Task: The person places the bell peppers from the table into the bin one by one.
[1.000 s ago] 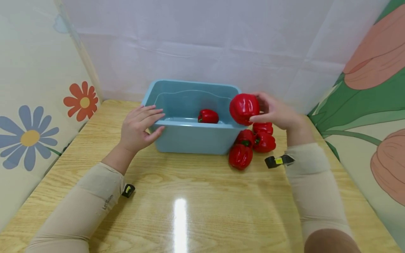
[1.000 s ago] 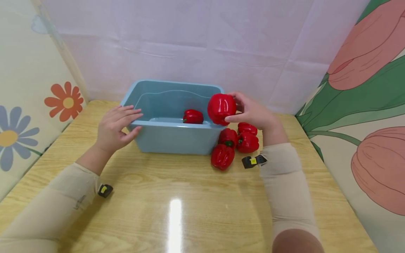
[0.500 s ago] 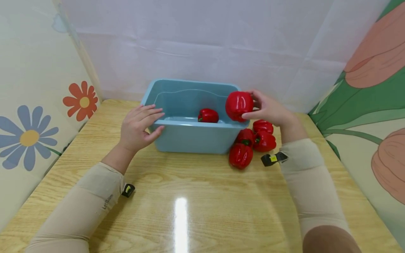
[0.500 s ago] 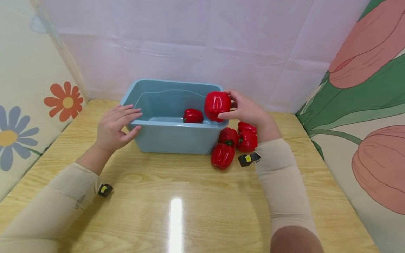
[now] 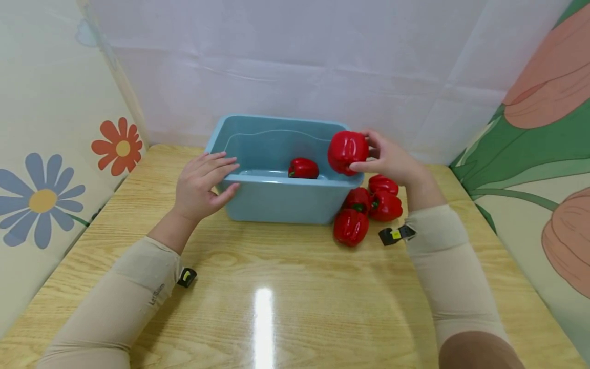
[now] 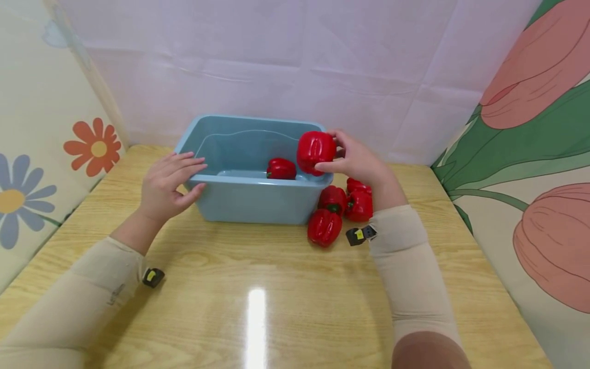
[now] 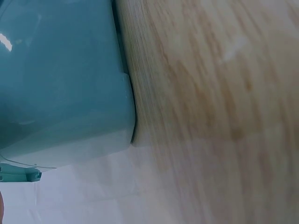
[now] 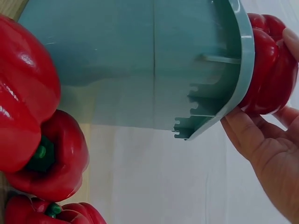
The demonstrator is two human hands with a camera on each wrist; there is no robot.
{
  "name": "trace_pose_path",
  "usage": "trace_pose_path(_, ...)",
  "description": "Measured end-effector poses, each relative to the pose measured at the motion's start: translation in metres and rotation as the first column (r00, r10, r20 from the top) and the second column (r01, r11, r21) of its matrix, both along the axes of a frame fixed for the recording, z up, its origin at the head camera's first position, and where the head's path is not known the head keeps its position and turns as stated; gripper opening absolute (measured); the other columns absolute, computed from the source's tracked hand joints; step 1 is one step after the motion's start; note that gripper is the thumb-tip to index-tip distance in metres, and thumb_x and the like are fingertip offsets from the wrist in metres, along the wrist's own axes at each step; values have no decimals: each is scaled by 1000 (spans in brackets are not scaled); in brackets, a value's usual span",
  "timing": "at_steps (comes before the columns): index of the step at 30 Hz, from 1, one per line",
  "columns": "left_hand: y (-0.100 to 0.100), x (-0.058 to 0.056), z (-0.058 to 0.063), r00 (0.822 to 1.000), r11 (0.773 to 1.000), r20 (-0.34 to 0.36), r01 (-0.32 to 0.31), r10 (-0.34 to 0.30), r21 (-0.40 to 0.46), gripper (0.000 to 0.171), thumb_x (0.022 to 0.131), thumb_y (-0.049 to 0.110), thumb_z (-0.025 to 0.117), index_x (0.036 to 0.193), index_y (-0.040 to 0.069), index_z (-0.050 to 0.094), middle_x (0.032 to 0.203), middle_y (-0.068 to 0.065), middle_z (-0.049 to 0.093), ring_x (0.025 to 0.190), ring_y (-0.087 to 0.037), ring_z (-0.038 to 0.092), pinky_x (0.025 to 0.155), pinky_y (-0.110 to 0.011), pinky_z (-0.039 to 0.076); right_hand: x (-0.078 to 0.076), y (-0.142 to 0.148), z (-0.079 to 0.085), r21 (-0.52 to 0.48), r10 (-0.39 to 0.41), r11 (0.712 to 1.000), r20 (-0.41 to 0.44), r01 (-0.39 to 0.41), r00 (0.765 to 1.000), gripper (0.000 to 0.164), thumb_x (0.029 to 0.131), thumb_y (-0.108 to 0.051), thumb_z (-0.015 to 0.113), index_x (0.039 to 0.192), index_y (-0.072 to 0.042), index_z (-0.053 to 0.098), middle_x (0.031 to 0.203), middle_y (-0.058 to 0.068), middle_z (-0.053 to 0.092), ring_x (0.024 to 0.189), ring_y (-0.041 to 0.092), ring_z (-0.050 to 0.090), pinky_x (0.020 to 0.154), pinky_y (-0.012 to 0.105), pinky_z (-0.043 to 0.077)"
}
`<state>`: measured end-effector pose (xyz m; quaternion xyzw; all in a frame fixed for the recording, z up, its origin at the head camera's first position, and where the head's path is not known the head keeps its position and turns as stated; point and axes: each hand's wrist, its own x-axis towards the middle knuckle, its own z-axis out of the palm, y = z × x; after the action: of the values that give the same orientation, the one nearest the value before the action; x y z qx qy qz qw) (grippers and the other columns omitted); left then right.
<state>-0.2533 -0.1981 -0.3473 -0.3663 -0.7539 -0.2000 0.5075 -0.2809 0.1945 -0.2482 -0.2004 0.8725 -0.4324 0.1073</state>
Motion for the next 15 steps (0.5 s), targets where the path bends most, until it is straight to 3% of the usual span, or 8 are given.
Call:
trace_pose_path(10,0,0,0,1000,1000,2,2,-2,-1,40,81,36,57,100,3,71,101,-11,68,102,-32,60,88,-51,43,-4,0,-3,63,-5,998,-36,7,999,73,76,-34,72,136,-22,32,132,2,44,120,24,42,88,46,46)
trace_pose_path(15,0,1,0,1000,1000,0,-1,1,-2,41,81,37,57,100,4,71,102,-11,68,101,-32,60,89,-51,42,-4,-1,-4,105,19,994,-72,-12,997,65,77,-35,70,131,-16,39,128,6,47,117,25,46,93,46,42)
